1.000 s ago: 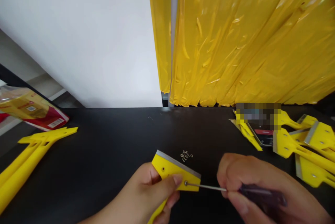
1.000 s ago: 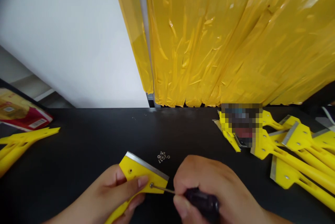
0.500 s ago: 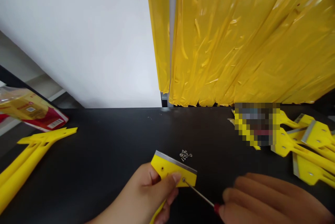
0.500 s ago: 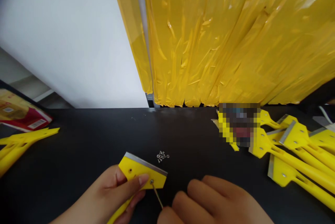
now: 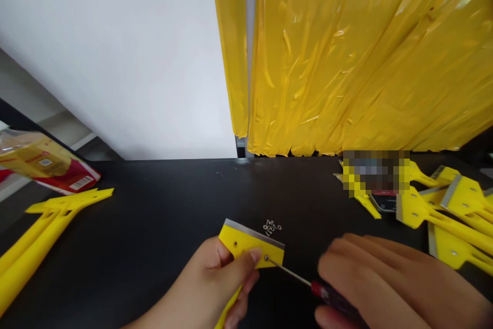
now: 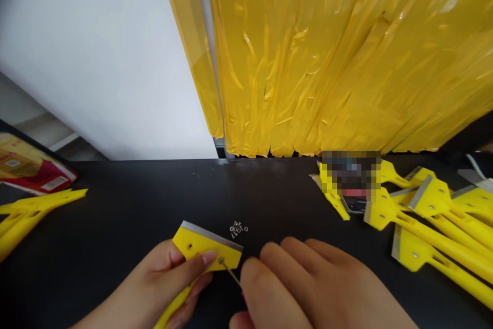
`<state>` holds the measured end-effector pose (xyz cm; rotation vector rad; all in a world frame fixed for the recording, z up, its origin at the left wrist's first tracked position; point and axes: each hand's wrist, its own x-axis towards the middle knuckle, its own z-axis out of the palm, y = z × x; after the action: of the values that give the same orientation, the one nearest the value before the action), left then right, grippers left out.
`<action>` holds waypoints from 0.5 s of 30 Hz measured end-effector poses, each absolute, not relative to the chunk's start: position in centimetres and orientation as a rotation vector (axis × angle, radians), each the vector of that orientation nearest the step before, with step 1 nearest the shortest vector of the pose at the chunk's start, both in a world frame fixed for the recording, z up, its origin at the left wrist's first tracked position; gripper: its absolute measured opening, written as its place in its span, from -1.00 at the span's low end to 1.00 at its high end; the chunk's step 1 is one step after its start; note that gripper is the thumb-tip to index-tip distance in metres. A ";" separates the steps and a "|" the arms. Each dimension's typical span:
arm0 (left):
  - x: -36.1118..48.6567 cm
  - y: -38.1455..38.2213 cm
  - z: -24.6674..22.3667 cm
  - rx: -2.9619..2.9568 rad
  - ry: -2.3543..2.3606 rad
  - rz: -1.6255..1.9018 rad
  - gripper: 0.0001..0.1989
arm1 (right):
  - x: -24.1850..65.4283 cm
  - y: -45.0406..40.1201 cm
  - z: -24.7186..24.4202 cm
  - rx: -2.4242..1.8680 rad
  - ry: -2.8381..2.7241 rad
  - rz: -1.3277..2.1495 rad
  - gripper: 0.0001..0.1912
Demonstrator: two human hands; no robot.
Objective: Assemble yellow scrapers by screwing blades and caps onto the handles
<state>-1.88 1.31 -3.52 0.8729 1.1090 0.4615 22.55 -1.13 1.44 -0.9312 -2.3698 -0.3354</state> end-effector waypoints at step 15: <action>-1.8 1.3 -3.2 0.886 1.122 0.443 -0.50 | 23.1 -1.4 1.4 -0.955 -2.244 -0.069 -0.87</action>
<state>-1.77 1.34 -3.18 0.8862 1.1224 0.4426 23.10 -1.40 1.37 -0.9547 -2.2438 -0.0686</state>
